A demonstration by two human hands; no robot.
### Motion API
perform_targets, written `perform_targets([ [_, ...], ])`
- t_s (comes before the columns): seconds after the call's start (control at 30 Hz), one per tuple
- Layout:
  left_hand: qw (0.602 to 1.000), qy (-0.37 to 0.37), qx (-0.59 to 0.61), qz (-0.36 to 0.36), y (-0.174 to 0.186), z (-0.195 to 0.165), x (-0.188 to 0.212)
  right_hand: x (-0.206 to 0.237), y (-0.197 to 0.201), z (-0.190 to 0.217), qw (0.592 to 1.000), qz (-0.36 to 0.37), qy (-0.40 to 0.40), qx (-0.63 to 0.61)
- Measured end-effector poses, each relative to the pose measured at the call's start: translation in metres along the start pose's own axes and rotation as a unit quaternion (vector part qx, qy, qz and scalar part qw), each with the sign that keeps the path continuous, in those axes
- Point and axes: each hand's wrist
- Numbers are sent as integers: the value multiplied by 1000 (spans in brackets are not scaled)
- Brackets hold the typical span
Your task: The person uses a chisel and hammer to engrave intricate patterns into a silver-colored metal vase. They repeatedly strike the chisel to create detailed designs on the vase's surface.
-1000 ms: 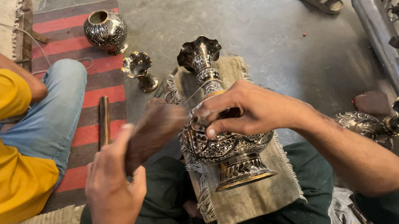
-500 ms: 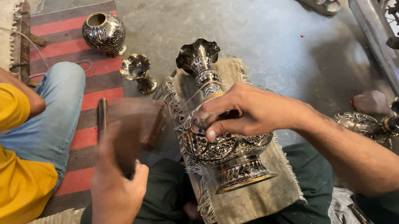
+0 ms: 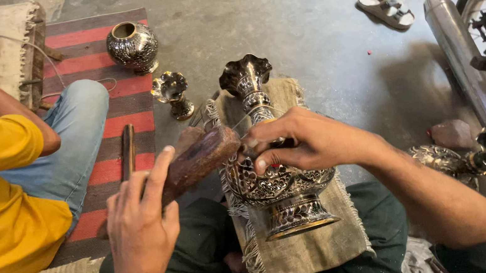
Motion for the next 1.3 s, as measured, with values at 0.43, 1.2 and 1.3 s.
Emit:
perform_targets([
  [0.43,994,63,-2,88,-4,5,6,1,-9,22,991,-66,-96,68],
  [1.2,956,166,222,92,-92,105,124,87,-6,-70,817,-463,-90,-332],
  [1.3,850,283,364,256,-136,124,183,118,-36,-75,770,-547,-90,-317],
])
Point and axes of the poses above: each hand's wrist, its own x-axis away from the middle knuckle, its own y-axis out of the back of the hand, z = x × y, and after that the axes turned 6 degrees about x, right-handed
